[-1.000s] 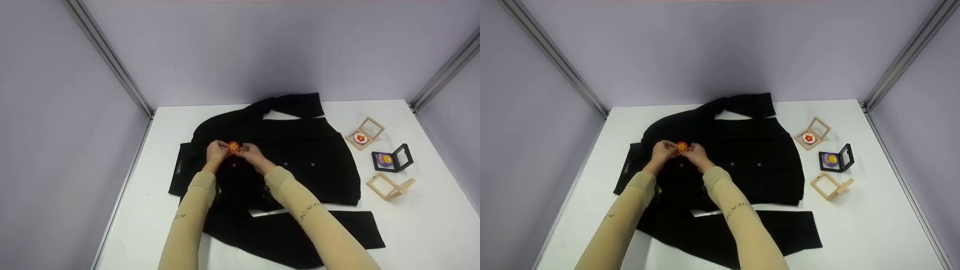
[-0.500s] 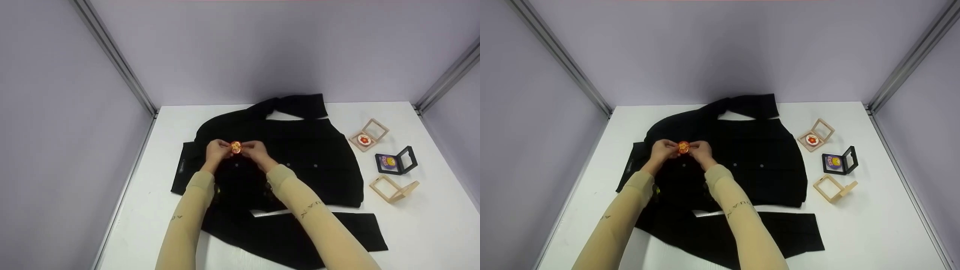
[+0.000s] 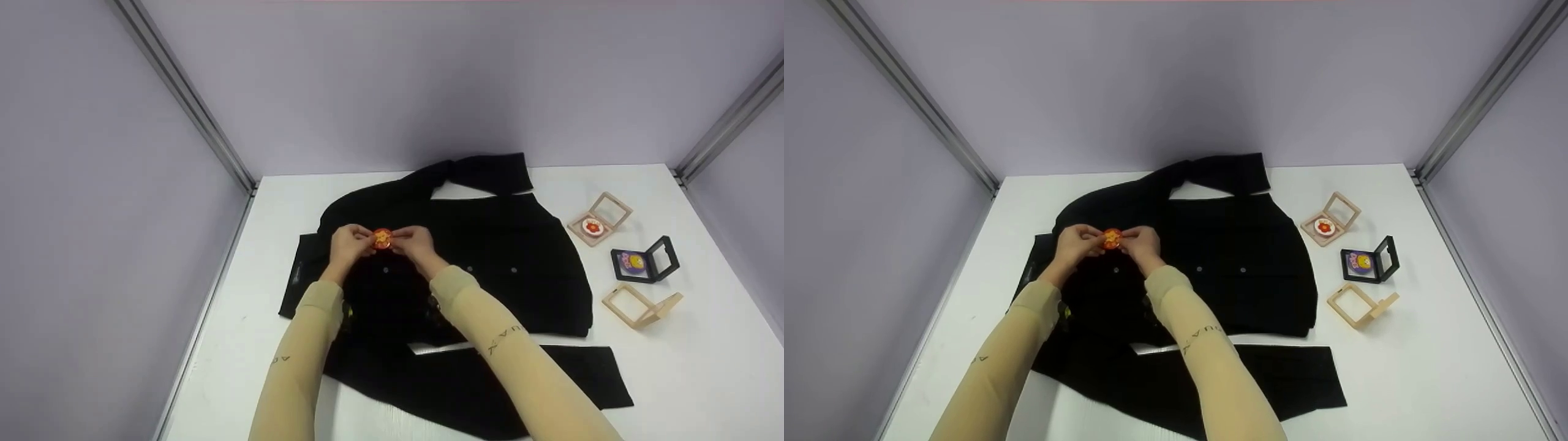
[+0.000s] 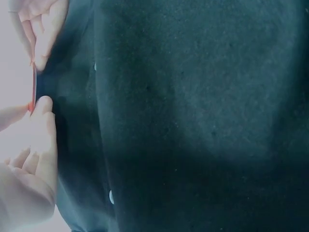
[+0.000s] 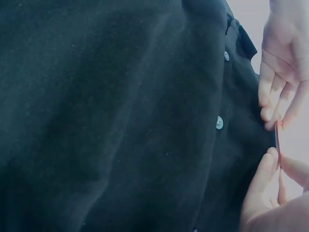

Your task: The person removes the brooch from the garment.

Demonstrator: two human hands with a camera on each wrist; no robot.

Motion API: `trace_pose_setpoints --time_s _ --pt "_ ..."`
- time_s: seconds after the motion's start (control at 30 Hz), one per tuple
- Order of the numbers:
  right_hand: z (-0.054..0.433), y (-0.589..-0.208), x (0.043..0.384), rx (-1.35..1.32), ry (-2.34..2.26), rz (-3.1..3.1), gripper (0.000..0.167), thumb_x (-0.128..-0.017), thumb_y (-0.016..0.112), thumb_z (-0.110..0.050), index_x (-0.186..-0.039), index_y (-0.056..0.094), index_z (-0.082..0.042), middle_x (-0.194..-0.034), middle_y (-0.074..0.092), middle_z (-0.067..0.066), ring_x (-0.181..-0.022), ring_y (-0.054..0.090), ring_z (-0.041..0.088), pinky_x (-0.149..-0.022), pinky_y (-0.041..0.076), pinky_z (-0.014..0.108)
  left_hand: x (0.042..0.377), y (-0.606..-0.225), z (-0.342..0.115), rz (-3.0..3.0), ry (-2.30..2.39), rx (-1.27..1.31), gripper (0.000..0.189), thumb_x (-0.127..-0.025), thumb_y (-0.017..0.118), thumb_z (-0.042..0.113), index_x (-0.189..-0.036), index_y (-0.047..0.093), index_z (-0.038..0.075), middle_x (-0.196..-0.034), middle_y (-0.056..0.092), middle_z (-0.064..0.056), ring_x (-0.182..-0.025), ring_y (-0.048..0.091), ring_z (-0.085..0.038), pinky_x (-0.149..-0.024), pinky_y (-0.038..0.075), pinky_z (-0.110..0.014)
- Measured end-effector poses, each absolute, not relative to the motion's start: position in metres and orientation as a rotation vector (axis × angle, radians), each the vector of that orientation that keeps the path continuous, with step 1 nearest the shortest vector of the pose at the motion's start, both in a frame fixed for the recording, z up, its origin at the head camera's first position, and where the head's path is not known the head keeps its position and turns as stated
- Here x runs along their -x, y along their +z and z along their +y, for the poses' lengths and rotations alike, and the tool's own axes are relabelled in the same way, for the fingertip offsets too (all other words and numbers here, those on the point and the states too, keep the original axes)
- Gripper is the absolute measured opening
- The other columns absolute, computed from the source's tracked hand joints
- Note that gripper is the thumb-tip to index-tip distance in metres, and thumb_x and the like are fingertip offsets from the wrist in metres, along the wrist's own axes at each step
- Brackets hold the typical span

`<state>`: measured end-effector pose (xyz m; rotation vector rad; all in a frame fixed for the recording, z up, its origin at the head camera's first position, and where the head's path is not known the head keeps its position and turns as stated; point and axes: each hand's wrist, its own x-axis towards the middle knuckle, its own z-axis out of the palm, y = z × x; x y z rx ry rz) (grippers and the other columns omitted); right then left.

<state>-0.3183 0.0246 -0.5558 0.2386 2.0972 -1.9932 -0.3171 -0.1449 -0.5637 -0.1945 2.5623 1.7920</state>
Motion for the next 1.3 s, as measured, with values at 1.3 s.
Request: trace_pose_setpoints --time_s 1.3 --pt "0.031 -0.542 0.321 -0.468 -2.050 1.795 0.032 -0.099 0.069 0.003 -0.130 0.067 0.010 -0.112 0.072 0.016 -0.079 0.073 0.010 -0.083 0.065 0.022 0.313 -0.565 -0.149 2.761 1.647 -0.067 0.029 -0.086 0.075 -0.008 -0.115 0.077 -0.006 -0.103 0.078 -0.022 -0.095 0.076 -0.032 -0.085 0.064 -0.034"
